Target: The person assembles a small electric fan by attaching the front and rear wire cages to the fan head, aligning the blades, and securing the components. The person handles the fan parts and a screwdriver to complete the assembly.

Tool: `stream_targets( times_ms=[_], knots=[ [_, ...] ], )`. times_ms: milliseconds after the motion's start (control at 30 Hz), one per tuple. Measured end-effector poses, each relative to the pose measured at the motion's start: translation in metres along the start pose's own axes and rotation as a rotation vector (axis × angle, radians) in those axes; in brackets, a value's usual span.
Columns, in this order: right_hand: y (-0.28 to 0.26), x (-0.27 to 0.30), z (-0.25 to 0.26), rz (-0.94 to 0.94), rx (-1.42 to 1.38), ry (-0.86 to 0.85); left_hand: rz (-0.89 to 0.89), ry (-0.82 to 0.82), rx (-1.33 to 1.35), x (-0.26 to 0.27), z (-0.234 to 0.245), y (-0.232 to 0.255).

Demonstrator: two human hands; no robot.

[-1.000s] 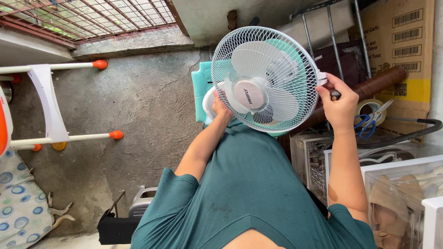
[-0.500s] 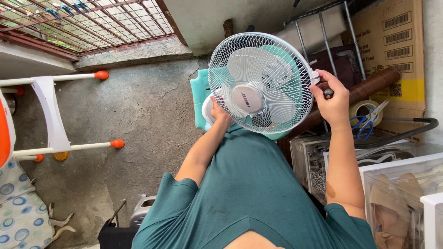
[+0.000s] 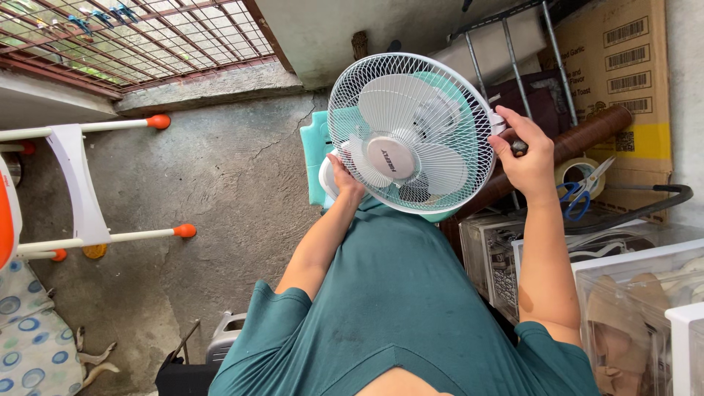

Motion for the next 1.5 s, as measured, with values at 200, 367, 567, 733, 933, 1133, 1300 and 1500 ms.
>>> stream_targets(
  times_ms=[200, 367, 567, 733, 933, 1133, 1300, 1500],
  knots=[
    [-0.001, -0.003, -0.003, 0.0, -0.024, -0.007, 0.042, -0.069, -0.041, 0.002, -0.009, 0.001],
    [-0.005, -0.005, -0.005, -0.024, -0.03, -0.037, 0.049, -0.073, -0.075, 0.009, -0.011, 0.005],
    [0.0, -0.009, -0.003, -0.062, 0.02, -0.027, 0.023, -0.073, -0.041, 0.003, -0.01, 0.0],
    [0.002, -0.013, -0.004, -0.03, 0.031, -0.058, 0.008, -0.018, -0.065, 0.001, -0.004, 0.001],
    [0.011, -0.011, -0.007, -0.077, -0.086, -0.063, -0.174, 0.127, -0.215, 0.0, 0.005, 0.015],
    [0.026, -0.012, -0.008, -0.163, -0.111, -0.091, -0.168, 0.21, -0.238, 0.002, 0.01, 0.017],
    [0.026, -0.02, -0.006, -0.156, -0.156, -0.137, -0.167, 0.228, -0.185, 0.001, 0.014, 0.014],
    [0.045, -0.018, -0.007, -0.29, -0.17, -0.168, -0.192, 0.224, -0.217, 0.002, 0.014, 0.016]
  ],
)
Point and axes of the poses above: each hand's wrist, its own x-axis away from the middle knuckle, its own z-axis out of the back of the hand, y = z × x, the point moved 10 cm from there along -x, towards the middle knuckle, and after that the axes turned 4 degrees about -y, right-handed, at the moved point
